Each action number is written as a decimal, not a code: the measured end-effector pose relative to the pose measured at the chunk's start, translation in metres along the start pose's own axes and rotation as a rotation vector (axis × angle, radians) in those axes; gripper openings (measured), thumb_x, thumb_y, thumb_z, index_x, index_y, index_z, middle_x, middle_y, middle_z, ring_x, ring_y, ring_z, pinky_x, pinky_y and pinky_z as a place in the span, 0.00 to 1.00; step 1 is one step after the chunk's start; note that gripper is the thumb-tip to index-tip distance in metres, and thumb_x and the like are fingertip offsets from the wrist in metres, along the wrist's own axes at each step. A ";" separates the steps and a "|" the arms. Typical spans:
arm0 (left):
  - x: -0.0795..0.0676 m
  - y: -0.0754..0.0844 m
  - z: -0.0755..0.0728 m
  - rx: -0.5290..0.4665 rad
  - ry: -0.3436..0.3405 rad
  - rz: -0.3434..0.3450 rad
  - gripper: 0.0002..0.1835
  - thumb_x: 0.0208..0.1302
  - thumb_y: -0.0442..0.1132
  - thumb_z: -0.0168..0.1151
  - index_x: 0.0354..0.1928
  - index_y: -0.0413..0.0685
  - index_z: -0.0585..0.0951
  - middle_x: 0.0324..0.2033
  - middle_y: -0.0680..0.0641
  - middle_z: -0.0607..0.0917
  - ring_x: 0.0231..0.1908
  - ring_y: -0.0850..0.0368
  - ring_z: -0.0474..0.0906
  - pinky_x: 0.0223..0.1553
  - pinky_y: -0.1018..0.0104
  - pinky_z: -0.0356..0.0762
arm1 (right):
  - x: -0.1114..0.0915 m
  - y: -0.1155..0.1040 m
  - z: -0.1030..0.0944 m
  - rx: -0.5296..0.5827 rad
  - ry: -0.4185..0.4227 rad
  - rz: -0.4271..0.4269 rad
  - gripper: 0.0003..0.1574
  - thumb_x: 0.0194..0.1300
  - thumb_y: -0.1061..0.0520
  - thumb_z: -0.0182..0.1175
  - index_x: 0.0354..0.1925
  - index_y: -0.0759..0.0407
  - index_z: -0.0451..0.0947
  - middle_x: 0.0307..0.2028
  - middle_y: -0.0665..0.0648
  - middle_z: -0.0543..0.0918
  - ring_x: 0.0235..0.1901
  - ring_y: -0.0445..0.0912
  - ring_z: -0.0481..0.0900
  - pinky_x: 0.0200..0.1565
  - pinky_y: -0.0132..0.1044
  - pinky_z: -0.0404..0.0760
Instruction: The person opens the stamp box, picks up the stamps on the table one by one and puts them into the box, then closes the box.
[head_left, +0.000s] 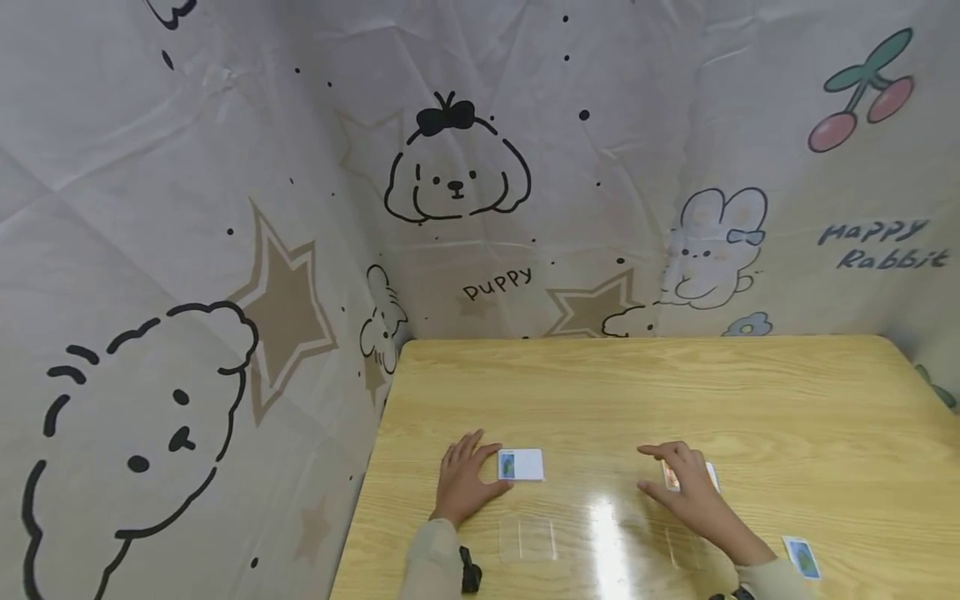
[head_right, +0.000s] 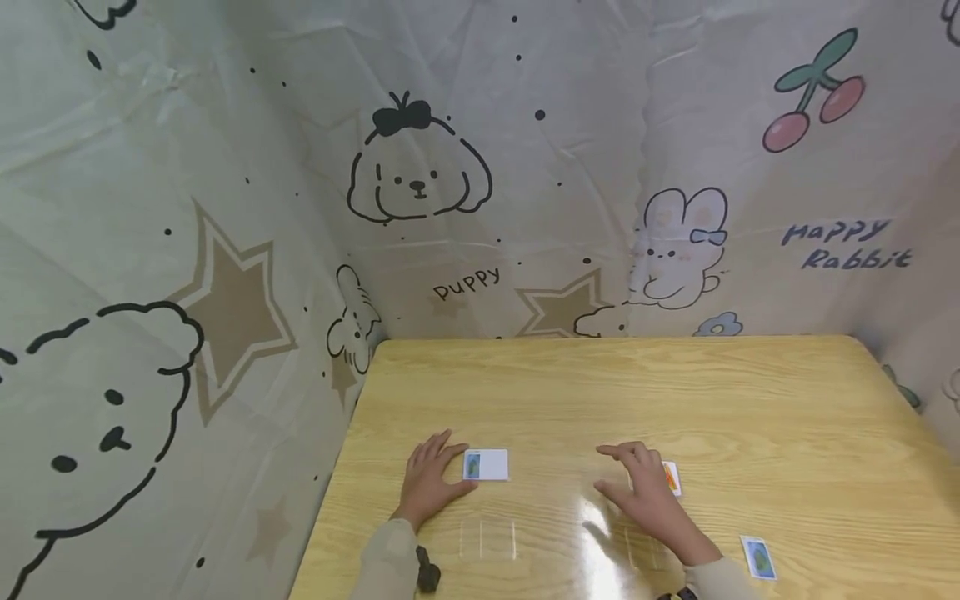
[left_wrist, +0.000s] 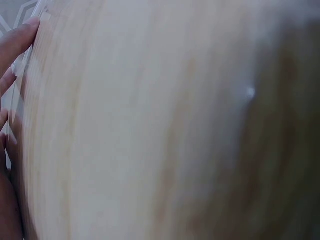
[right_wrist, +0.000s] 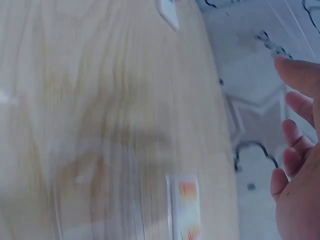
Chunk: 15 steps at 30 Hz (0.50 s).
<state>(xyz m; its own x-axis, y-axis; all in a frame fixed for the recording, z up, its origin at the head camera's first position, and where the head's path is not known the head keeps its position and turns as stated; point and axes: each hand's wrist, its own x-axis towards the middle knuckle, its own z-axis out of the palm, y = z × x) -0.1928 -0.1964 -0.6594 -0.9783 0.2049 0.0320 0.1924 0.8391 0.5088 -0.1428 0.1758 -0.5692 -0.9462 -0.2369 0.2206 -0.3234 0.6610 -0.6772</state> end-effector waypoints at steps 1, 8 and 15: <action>0.000 0.001 -0.001 -0.001 -0.004 -0.001 0.38 0.50 0.75 0.60 0.62 0.70 0.73 0.73 0.52 0.61 0.74 0.48 0.53 0.73 0.43 0.48 | -0.004 0.003 -0.007 0.005 -0.008 0.018 0.31 0.58 0.56 0.68 0.58 0.62 0.73 0.47 0.63 0.72 0.48 0.53 0.61 0.42 0.41 0.64; 0.001 0.002 0.000 0.003 0.012 0.012 0.38 0.49 0.75 0.59 0.62 0.70 0.74 0.73 0.52 0.61 0.73 0.47 0.54 0.72 0.42 0.50 | -0.035 0.035 -0.052 -0.050 0.025 0.046 0.36 0.53 0.59 0.70 0.58 0.64 0.69 0.51 0.68 0.67 0.48 0.58 0.58 0.40 0.46 0.61; -0.001 0.000 0.003 -0.002 0.019 0.005 0.38 0.49 0.75 0.60 0.62 0.70 0.74 0.73 0.52 0.62 0.73 0.47 0.54 0.73 0.42 0.49 | -0.062 0.070 -0.082 -0.046 0.058 0.059 0.37 0.51 0.61 0.71 0.57 0.67 0.69 0.50 0.73 0.65 0.49 0.67 0.56 0.43 0.65 0.56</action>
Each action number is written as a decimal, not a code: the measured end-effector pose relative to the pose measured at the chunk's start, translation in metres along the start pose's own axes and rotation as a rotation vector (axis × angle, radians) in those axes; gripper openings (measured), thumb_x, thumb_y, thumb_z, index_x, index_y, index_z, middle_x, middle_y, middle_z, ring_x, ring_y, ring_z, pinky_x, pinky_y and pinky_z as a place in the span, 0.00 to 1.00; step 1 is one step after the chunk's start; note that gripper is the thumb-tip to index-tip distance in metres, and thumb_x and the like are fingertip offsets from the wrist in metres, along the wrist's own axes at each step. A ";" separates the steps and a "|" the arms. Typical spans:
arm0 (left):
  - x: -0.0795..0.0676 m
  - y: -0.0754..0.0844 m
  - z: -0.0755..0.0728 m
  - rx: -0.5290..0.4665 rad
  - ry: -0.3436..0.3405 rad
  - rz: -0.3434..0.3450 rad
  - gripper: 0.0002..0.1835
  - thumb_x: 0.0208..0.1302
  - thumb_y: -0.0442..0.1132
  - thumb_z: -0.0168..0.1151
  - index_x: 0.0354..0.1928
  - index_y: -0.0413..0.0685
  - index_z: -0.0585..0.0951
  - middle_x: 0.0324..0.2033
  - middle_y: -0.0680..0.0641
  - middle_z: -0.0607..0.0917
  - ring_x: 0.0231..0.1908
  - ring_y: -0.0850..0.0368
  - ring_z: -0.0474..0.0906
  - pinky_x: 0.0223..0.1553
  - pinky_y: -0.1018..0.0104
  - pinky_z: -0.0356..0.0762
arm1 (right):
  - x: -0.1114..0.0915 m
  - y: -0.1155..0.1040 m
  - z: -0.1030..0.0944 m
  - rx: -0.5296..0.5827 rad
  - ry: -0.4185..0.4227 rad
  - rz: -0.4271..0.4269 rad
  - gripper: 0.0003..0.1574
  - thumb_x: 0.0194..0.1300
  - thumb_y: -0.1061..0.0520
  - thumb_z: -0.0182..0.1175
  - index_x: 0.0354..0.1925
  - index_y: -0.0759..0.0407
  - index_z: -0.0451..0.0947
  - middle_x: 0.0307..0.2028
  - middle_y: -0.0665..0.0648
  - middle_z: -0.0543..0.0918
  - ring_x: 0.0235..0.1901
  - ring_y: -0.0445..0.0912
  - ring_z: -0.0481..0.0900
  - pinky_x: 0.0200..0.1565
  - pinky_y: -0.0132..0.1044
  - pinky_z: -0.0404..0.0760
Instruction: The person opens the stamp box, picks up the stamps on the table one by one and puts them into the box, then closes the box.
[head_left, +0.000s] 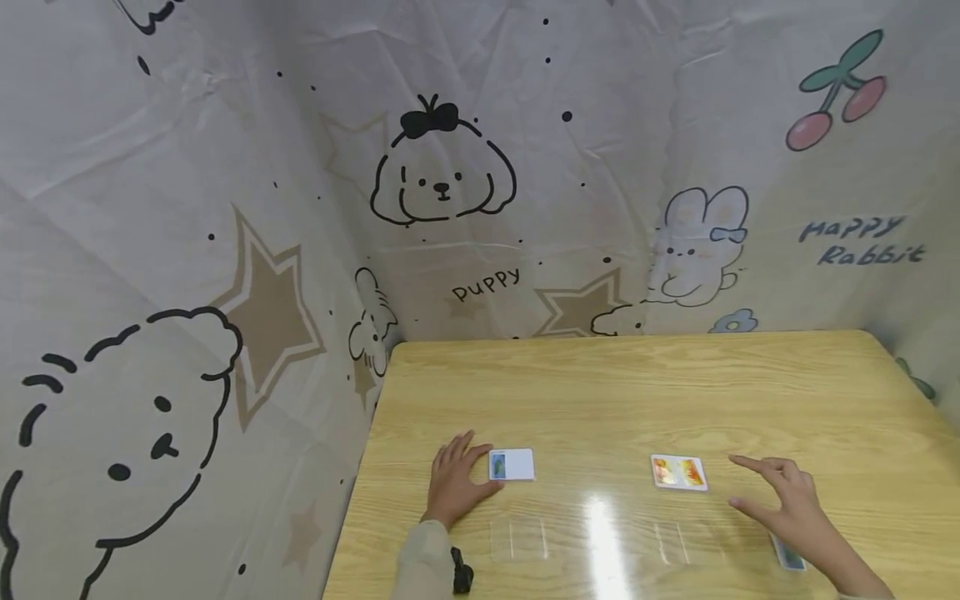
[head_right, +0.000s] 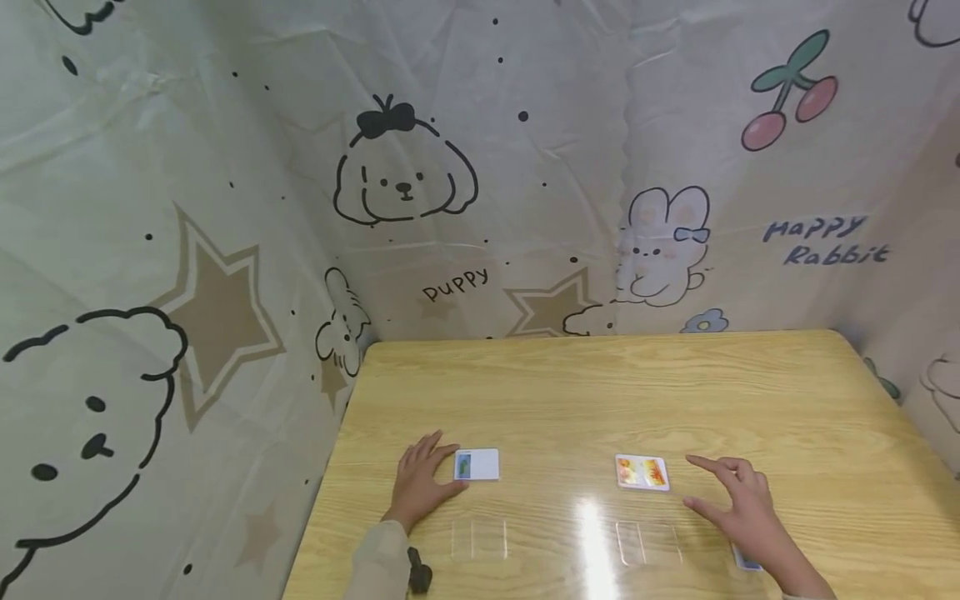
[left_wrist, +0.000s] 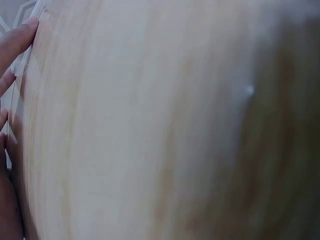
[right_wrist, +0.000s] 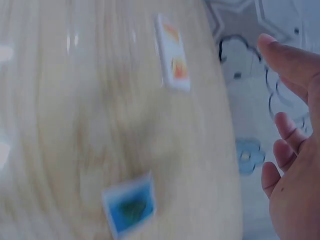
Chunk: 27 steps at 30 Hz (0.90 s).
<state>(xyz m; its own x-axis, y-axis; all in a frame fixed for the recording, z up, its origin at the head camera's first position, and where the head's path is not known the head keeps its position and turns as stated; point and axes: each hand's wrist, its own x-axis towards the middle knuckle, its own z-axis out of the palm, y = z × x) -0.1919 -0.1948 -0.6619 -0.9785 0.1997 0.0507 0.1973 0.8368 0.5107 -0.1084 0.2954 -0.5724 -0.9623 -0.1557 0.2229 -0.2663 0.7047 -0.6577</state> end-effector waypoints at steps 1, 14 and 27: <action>0.000 -0.001 0.000 -0.001 0.002 0.000 0.38 0.49 0.75 0.60 0.62 0.70 0.74 0.73 0.52 0.62 0.73 0.47 0.54 0.73 0.42 0.49 | -0.003 0.005 -0.003 0.003 -0.003 0.012 0.37 0.51 0.61 0.71 0.58 0.66 0.69 0.50 0.74 0.65 0.50 0.69 0.56 0.43 0.69 0.56; 0.002 -0.004 0.003 0.024 0.007 0.006 0.39 0.48 0.77 0.58 0.62 0.71 0.74 0.72 0.51 0.62 0.73 0.46 0.55 0.72 0.42 0.50 | -0.048 0.068 -0.027 -0.088 -0.052 0.102 0.41 0.54 0.56 0.69 0.65 0.55 0.66 0.49 0.86 0.68 0.48 0.74 0.59 0.44 0.84 0.49; 0.001 -0.003 0.003 0.008 -0.003 -0.002 0.39 0.47 0.78 0.58 0.62 0.71 0.74 0.73 0.52 0.62 0.73 0.46 0.54 0.73 0.43 0.49 | -0.065 0.096 -0.028 -0.179 -0.254 0.258 0.42 0.58 0.48 0.68 0.64 0.61 0.63 0.49 0.90 0.61 0.46 0.81 0.61 0.31 0.80 0.69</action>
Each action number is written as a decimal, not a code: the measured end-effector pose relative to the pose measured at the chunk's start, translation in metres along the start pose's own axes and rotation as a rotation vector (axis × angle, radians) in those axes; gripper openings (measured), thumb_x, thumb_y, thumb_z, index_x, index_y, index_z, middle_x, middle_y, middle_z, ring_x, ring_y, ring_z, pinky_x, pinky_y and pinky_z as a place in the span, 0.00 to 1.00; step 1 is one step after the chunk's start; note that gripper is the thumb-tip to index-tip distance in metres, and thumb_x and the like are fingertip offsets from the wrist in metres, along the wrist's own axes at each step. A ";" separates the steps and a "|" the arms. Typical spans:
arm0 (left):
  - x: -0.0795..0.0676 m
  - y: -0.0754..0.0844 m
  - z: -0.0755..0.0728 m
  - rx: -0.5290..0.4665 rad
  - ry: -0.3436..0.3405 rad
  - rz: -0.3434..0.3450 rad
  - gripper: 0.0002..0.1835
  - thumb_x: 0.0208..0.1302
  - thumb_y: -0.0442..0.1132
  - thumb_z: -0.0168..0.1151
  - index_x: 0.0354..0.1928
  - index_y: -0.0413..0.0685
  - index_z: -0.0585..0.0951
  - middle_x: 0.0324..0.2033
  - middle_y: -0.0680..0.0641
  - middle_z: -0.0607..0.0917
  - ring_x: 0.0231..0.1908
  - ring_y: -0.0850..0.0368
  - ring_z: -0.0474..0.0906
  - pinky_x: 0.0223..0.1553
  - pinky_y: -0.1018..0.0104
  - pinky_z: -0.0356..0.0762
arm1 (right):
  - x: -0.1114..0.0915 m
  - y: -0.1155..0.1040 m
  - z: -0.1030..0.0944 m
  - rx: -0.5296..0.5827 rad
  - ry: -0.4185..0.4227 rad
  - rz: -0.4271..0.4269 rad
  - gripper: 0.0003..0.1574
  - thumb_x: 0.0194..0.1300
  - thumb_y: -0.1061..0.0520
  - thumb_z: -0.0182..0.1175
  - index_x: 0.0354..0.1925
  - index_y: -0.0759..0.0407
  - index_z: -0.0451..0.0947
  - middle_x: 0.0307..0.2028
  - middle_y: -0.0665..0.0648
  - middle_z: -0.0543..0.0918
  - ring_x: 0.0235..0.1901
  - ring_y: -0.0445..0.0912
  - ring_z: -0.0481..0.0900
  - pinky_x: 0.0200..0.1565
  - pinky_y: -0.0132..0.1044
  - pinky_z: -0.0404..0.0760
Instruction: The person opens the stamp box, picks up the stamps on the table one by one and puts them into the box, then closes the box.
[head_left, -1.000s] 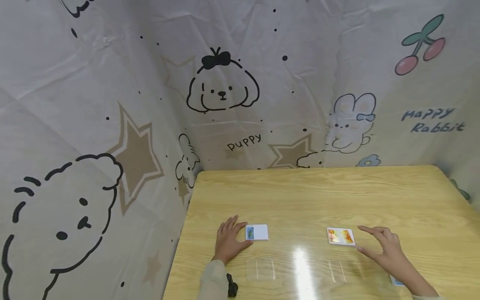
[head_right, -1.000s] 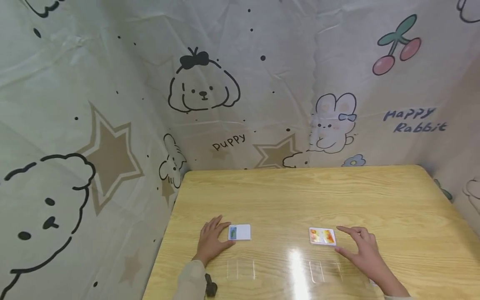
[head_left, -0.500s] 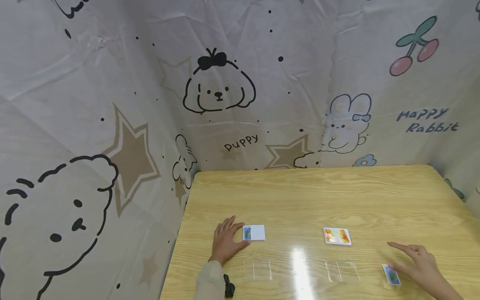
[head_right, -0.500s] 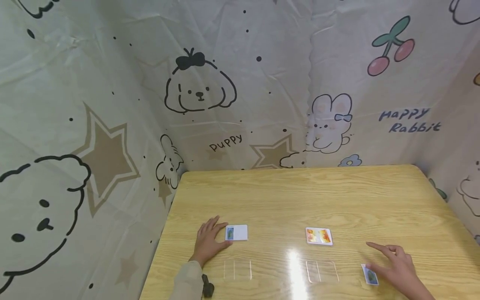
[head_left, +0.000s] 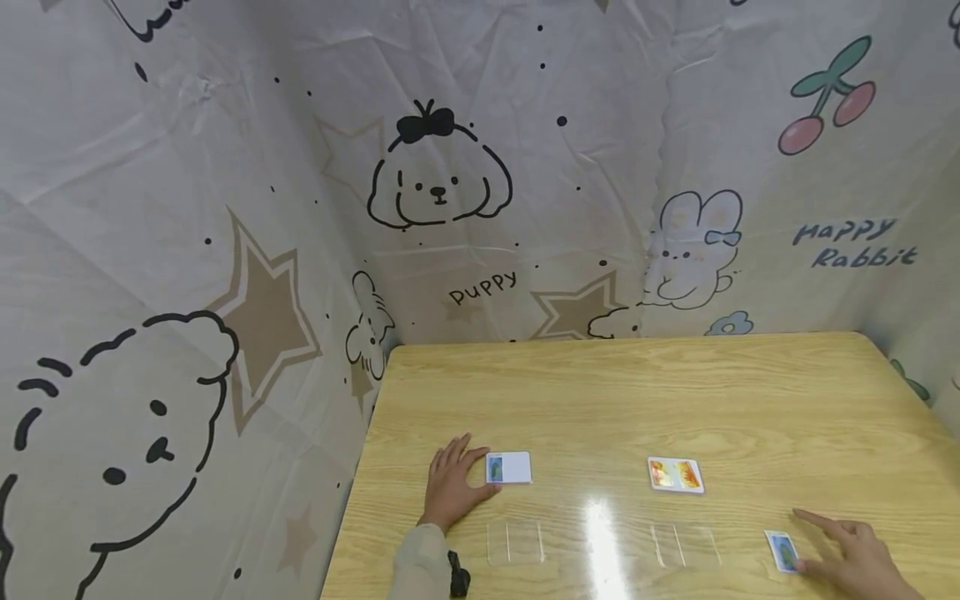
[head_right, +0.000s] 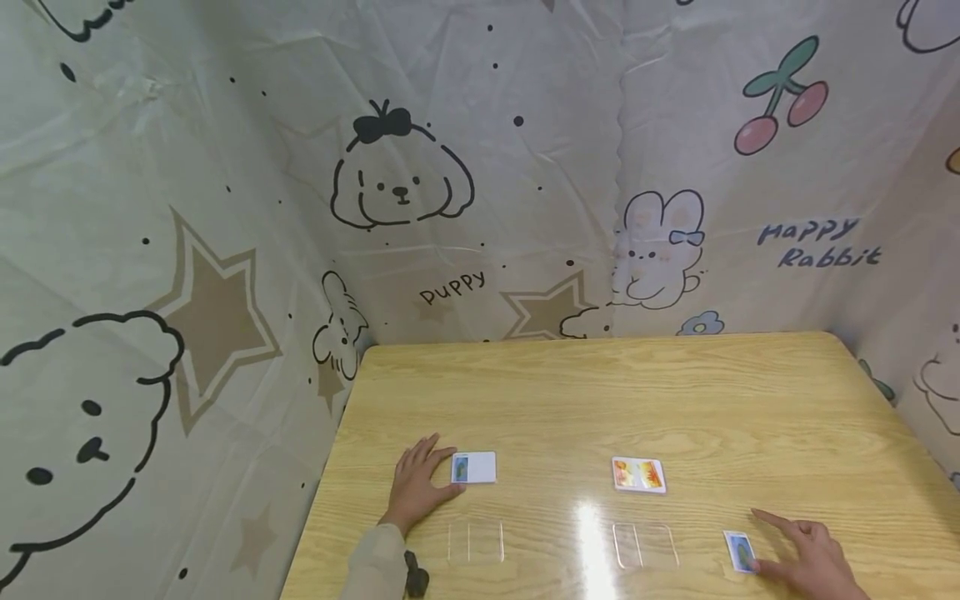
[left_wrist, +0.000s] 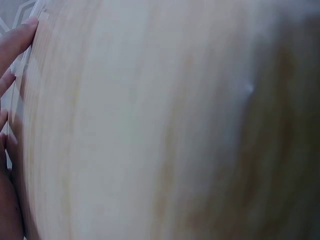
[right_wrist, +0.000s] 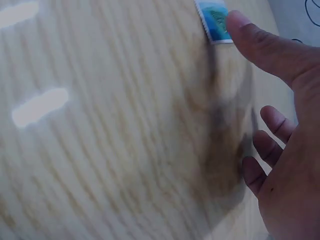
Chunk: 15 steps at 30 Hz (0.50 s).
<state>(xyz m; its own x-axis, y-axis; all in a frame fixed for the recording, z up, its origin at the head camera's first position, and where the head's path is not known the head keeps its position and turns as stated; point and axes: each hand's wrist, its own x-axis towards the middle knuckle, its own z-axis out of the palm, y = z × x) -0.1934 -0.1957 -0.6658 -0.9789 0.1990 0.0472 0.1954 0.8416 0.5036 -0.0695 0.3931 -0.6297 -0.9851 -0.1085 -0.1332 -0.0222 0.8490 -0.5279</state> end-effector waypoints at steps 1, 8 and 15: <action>0.000 0.000 0.000 -0.002 0.000 0.000 0.39 0.47 0.77 0.58 0.62 0.71 0.74 0.73 0.51 0.62 0.73 0.46 0.54 0.73 0.43 0.49 | -0.001 0.002 0.001 0.001 -0.015 0.011 0.42 0.58 0.48 0.67 0.64 0.61 0.62 0.50 0.89 0.60 0.47 0.81 0.61 0.30 0.79 0.70; 0.000 0.000 -0.001 -0.008 -0.005 -0.001 0.40 0.47 0.77 0.58 0.62 0.70 0.74 0.73 0.51 0.62 0.73 0.46 0.54 0.73 0.42 0.49 | -0.002 0.005 0.005 -0.045 -0.041 0.055 0.44 0.55 0.44 0.69 0.61 0.65 0.64 0.47 0.84 0.64 0.44 0.79 0.65 0.30 0.66 0.78; 0.000 0.000 -0.001 -0.007 -0.004 0.000 0.40 0.47 0.77 0.58 0.62 0.71 0.74 0.73 0.51 0.62 0.73 0.46 0.54 0.73 0.42 0.49 | -0.003 0.007 0.005 -0.051 -0.087 0.112 0.42 0.57 0.40 0.66 0.60 0.64 0.67 0.49 0.81 0.66 0.45 0.78 0.66 0.32 0.63 0.77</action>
<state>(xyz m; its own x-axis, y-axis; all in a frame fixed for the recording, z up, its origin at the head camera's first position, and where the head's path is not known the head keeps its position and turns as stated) -0.1931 -0.1960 -0.6646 -0.9787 0.2005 0.0438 0.1944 0.8379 0.5101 -0.0663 0.3971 -0.6374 -0.9635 -0.0544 -0.2622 0.0760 0.8832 -0.4627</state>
